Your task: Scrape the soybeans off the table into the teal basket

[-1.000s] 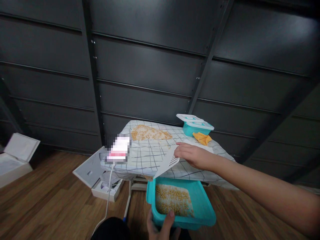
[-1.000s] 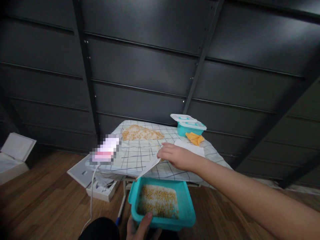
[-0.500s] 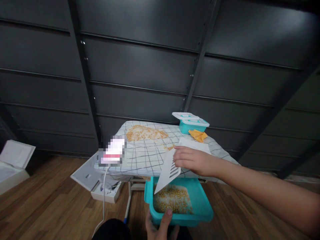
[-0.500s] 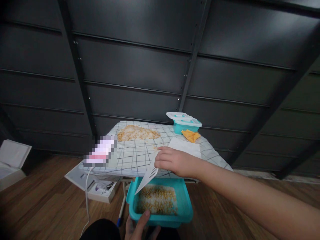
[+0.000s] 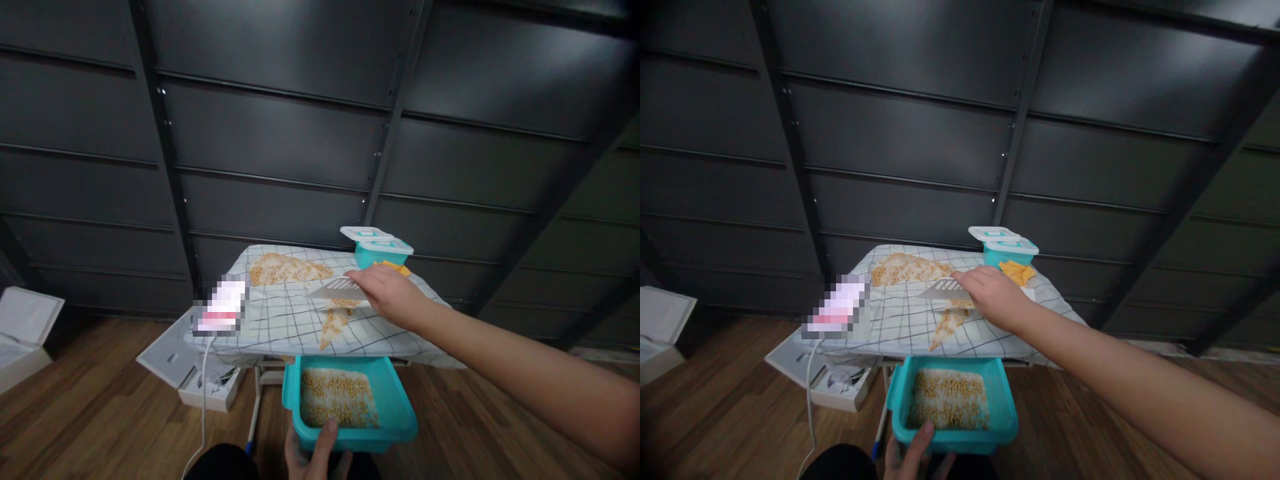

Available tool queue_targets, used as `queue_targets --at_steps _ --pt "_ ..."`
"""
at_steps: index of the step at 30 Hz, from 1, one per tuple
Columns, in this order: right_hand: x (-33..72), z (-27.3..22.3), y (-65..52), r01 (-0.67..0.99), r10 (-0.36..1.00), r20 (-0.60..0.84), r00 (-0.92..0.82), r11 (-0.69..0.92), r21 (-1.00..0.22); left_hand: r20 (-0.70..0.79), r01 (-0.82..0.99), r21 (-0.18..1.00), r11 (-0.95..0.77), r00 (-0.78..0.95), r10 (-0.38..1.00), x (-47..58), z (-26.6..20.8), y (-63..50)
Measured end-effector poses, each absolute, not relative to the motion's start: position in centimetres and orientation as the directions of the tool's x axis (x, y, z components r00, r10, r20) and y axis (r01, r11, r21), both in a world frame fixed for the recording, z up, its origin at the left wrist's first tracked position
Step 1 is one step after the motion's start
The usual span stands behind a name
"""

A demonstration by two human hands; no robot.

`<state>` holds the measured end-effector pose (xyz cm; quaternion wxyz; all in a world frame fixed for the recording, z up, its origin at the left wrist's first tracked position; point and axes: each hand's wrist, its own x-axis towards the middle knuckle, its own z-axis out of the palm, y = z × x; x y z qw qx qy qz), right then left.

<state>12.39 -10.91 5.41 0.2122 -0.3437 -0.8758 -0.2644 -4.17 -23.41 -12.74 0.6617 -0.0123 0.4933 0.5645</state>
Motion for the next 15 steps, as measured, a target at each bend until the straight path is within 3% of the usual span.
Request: queue_targets --at_steps 8,15 --pt "9.2 4.8 -11.6 0.775 0.65 0.43 -0.627 0.461 0.432 -0.663 -0.761 0.54 0.36 -0.121 0.739 -5.0 -12.8 -23.3" --pt "7.7 4.1 -11.0 0.815 0.756 0.339 -0.561 0.431 0.387 -0.666 -0.769 0.524 0.366 -0.102 0.739 -5.4 -12.7 -23.6"
